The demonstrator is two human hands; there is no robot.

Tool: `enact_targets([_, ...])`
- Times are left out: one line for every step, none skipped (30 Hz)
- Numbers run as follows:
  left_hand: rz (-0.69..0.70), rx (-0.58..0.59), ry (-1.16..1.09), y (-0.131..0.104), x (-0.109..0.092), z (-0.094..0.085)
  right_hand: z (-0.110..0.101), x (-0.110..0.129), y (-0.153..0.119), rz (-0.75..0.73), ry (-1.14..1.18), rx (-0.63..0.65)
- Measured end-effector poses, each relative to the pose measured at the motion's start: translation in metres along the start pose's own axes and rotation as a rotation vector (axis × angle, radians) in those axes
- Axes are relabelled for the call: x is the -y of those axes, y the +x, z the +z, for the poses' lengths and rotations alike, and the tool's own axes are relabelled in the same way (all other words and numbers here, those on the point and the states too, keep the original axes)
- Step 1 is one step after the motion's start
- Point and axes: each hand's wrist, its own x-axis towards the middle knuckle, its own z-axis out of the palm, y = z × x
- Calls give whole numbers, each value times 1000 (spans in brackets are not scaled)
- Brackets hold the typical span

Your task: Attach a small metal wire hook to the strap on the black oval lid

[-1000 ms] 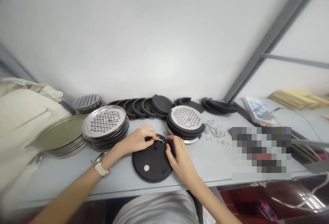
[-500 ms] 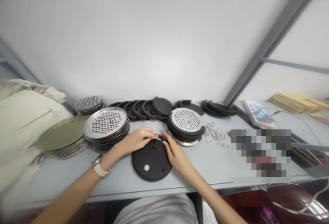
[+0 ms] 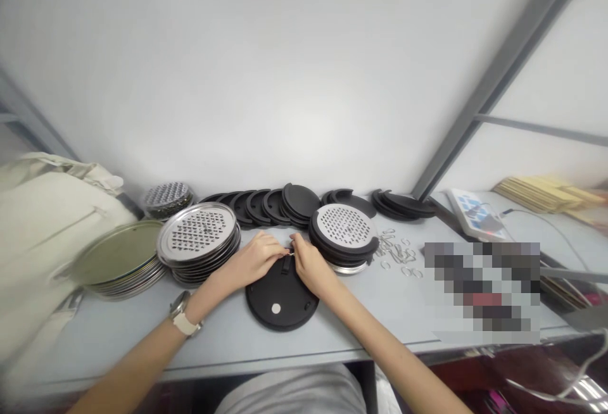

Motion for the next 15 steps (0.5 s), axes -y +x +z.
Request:
enact_targets([-14, -4, -18, 0, 0, 0, 2, 2, 3, -9, -5, -4])
enact_targets([-33, -12, -36, 0, 1, 0, 4, 4, 5, -20, -10, -15])
enact_targets([-56, -20, -51, 0, 1, 1, 6, 5, 6, -32, -16, -25])
enact_targets([-76, -26, -64, 0, 1, 1, 7, 6, 6, -39, -18, -32])
enact_targets([-91, -32, -75, 0, 1, 1, 8, 6, 6, -40, -15, -39])
enact_targets([-99, -34, -83, 0, 0, 1, 8, 6, 5, -37, -10, -43])
enact_targets([-101, -33, -89, 0, 0, 1, 8, 5, 5, -30, -2, -44])
enact_targets([-98, -31, -92, 1, 0, 1, 8, 4, 4, -21, 9, -43])
enact_targets([-94, -28, -94, 1, 0, 1, 8, 3, 4, -14, 20, -41])
enact_targets([-89, -26, -93, 2, 0, 0, 7, 2, 4, -9, 29, -39])
enact_targets([-86, -21, -93, 3, 0, -1, 7, 2, 4, -4, 36, -36])
enact_targets([-84, -17, -93, 3, 0, -2, 7, 1, 4, 1, 42, -33])
enact_targets([-84, -14, -94, 4, 0, -2, 7, 1, 4, 5, 47, -30])
enact_targets([-85, -12, -96, 4, 0, -3, 7, 1, 4, 8, 50, -29])
enact_targets([-84, -10, -99, 5, -1, -4, 7, 2, 4, 8, 52, -28])
